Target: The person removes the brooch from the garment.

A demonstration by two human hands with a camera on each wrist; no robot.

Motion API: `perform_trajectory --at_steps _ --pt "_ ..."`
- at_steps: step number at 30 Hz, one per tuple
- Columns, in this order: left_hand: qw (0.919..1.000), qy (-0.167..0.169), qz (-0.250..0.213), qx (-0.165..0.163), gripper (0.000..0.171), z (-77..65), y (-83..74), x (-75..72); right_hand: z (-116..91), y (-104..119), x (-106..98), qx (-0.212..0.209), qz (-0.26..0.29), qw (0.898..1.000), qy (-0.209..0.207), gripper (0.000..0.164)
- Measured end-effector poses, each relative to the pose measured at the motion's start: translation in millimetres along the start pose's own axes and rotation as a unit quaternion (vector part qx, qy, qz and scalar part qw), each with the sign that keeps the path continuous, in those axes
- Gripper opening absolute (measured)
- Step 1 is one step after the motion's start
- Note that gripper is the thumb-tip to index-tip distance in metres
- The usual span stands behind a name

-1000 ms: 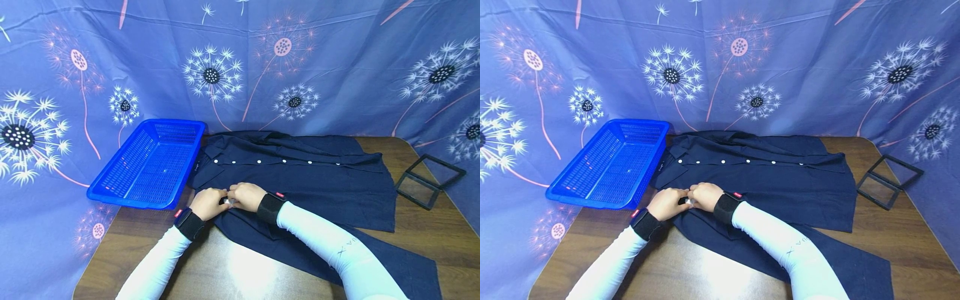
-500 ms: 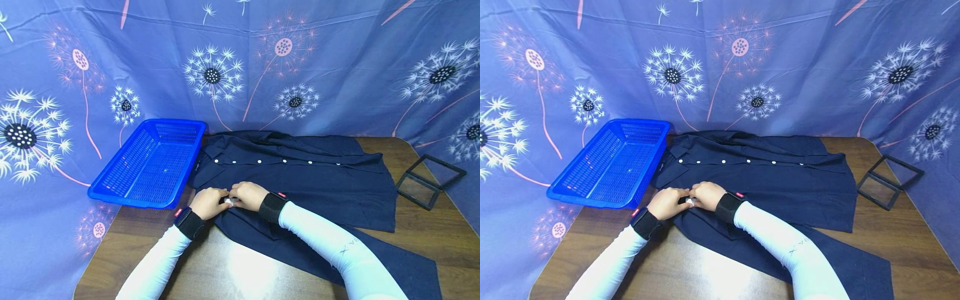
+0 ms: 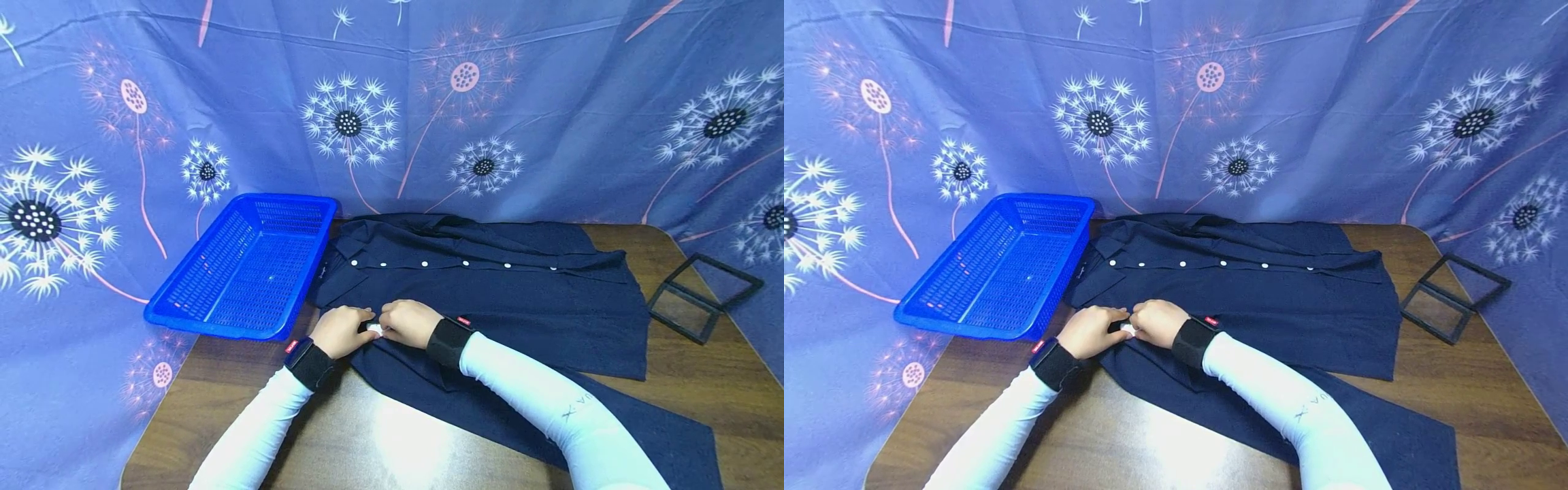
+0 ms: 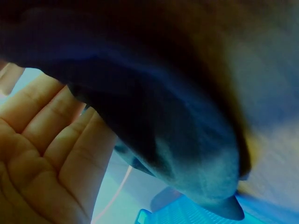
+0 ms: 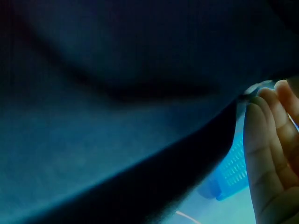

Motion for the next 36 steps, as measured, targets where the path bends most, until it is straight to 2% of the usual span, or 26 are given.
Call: perform_trajectory --at_steps 4,10,14,28,36 --pt "1.0000 -0.002 -0.005 0.000 0.042 0.2 -0.3 -0.2 -1.1 1.7 1.5 -0.004 -0.020 1.000 0.006 0.009" --pt "0.9999 -0.010 -0.002 0.002 0.040 -0.1 -0.6 -0.4 0.9 5.1 5.9 -0.018 -0.078 0.997 0.011 0.008" --pt "0.9999 -0.013 -0.001 0.004 0.039 -0.4 -0.5 -0.4 2.3 5.5 8.7 -0.019 -0.094 0.995 0.011 0.007" --pt "0.9999 -0.001 -0.015 0.004 0.041 -0.2 4.3 2.9 0.3 7.1 3.2 -0.017 -0.078 0.997 -0.004 0.008" --pt "0.9988 0.023 -0.042 0.011 0.042 -2.8 3.8 -4.8 -0.6 5.8 2.7 -0.009 -0.046 0.999 -0.006 0.013"
Point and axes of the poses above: each hand's wrist, its own z-axis towards the middle knuckle, its own x-axis out of the palm, y = z × x, the point moved 2 cm from there along z, towards the middle knuckle, and after that the axes turned 1 degree about y, right-handed, at the moved point
